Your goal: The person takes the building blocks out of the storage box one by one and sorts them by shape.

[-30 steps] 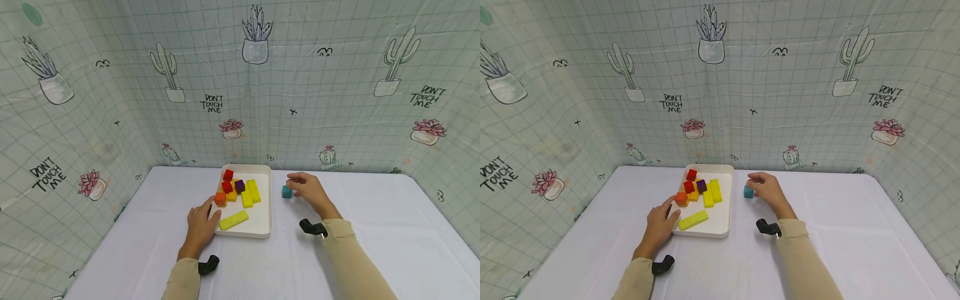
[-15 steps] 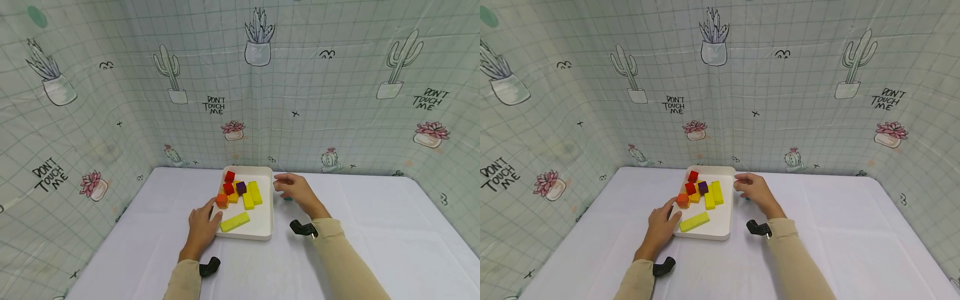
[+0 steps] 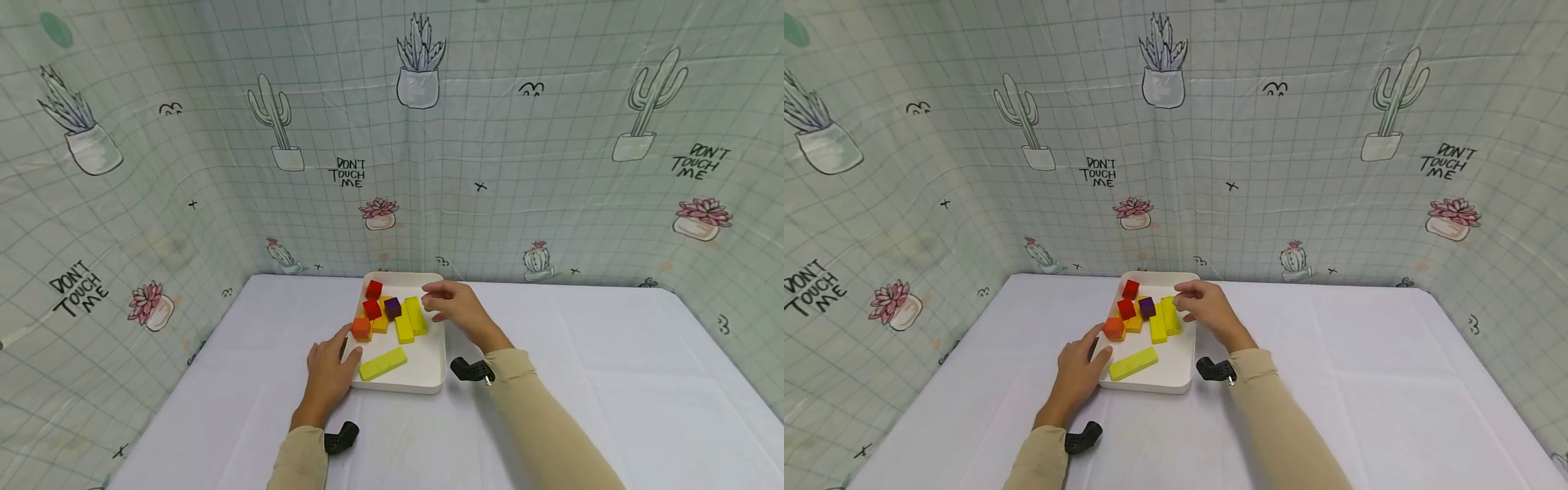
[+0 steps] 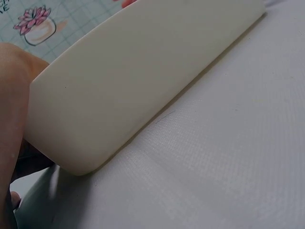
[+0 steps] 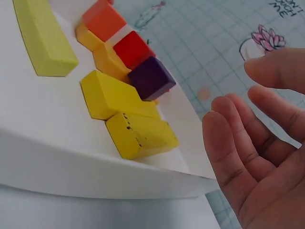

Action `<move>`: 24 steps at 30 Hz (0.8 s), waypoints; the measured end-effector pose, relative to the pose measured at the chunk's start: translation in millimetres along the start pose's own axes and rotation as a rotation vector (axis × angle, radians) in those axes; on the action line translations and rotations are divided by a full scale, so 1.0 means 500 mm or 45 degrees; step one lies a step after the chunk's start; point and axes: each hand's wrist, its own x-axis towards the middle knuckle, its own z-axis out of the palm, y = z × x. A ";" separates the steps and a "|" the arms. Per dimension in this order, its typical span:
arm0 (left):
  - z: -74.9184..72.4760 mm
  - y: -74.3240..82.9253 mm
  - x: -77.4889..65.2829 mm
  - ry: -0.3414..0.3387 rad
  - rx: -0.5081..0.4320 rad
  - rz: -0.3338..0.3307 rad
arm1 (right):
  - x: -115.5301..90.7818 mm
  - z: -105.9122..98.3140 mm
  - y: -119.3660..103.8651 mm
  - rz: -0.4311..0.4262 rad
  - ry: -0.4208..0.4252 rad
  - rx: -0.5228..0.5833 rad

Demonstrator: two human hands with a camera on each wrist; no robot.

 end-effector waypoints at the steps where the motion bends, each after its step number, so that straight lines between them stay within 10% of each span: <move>1: 0.000 0.000 0.000 0.001 -0.002 -0.003 | 0.002 0.004 -0.001 0.003 -0.006 -0.008; 24: 0.000 -0.002 0.002 0.007 -0.007 0.025 | 0.050 0.060 0.002 0.044 -0.054 -0.198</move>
